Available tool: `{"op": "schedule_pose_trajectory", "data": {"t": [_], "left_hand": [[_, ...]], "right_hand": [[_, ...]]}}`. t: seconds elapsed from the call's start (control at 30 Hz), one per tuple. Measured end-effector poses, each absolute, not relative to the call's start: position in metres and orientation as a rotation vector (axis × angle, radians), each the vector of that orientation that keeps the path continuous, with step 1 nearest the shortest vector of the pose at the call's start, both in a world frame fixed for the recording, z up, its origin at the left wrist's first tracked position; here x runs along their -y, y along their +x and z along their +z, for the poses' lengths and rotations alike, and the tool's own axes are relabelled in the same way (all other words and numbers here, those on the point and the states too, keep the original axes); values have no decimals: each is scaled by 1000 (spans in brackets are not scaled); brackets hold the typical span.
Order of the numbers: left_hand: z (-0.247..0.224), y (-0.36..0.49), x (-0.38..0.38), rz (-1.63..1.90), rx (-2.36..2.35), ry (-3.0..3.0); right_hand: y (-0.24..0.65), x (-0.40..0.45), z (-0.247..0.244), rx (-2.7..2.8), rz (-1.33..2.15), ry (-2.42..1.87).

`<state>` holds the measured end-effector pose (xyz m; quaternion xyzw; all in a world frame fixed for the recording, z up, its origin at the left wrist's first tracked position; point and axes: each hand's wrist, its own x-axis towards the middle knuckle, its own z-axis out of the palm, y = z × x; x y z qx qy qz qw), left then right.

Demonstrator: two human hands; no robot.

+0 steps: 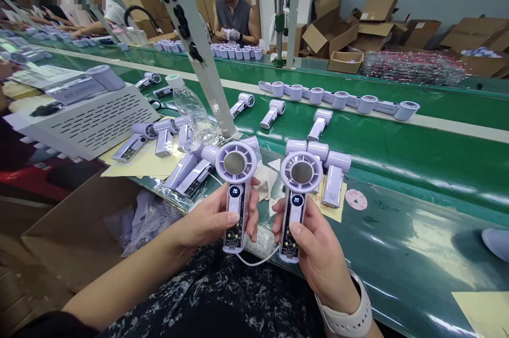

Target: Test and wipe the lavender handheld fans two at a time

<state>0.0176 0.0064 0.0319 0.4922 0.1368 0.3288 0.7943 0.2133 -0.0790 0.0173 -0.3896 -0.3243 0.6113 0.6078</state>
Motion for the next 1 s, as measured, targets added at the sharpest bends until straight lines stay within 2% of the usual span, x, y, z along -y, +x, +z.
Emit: {"op": "schedule_pose_trajectory", "data": {"t": [0.4, 0.63, 1.0], "left_hand": [[17, 26, -12, 767, -408, 886], [18, 18, -10, 785, -425, 1153], [20, 18, -12, 825, -451, 1105]], "right_hand": [[204, 89, 2, 805, 1236, -952], [204, 86, 5, 841, 1287, -977], [200, 85, 13, 668, 1332, -942]]}}
